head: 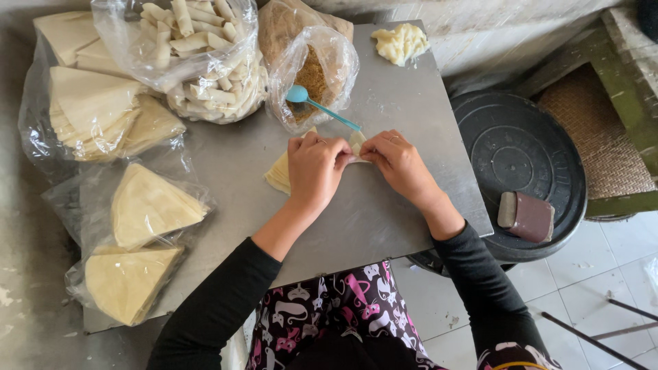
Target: The person folds triangular pastry sheets into cones, scoops a grainy filling into each cone using a small blue spoon, and seals the edges to form samosas. The person repeats this process for multiple units on a metal countertop.
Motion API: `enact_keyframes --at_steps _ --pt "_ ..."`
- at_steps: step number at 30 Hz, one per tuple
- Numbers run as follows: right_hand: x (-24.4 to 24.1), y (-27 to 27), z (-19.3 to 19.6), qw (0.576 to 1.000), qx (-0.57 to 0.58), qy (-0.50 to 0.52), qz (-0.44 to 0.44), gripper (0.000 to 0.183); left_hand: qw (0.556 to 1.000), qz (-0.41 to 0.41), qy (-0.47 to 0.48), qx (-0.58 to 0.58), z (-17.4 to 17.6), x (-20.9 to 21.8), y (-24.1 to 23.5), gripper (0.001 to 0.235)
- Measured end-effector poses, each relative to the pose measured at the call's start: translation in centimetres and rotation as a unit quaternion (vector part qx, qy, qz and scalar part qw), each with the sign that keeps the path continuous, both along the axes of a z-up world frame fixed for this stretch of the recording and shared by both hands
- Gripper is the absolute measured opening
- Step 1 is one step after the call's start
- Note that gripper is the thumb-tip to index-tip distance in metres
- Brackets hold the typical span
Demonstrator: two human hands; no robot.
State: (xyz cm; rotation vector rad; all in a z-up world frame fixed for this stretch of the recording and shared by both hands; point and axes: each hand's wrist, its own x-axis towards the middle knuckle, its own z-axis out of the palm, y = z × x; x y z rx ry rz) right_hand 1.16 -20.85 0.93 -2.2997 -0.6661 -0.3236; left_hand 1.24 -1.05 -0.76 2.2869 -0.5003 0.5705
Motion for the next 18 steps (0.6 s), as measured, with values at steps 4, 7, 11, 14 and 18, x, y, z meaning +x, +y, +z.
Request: enact_keyframes --at_steps 4,7,11,14,18 --pt "0.0 0.1 0.5 0.999 -0.026 -0.025 0.011 0.022 0.998 0.014 -0.052 0.041 -0.3 0.2 0.2 0.016" --pt "0.1 0.5 0.6 0.999 -0.036 -0.032 -0.017 0.015 0.997 0.031 -0.049 0.059 -0.6 0.2 0.0 0.012" --pt "-0.1 1.0 0.9 0.996 -0.057 -0.053 -0.035 0.018 0.996 0.038 -0.051 0.062 -0.5 0.2 -0.2 0.007" --pt "-0.6 0.9 1.2 0.991 -0.106 -0.068 -0.036 0.022 0.998 0.036 -0.011 0.051 -0.3 0.2 -0.2 0.016" --pt "-1.0 1.1 1.4 0.970 -0.194 -0.126 -0.069 0.034 0.996 0.059 -0.055 0.023 0.3 0.0 0.2 0.034"
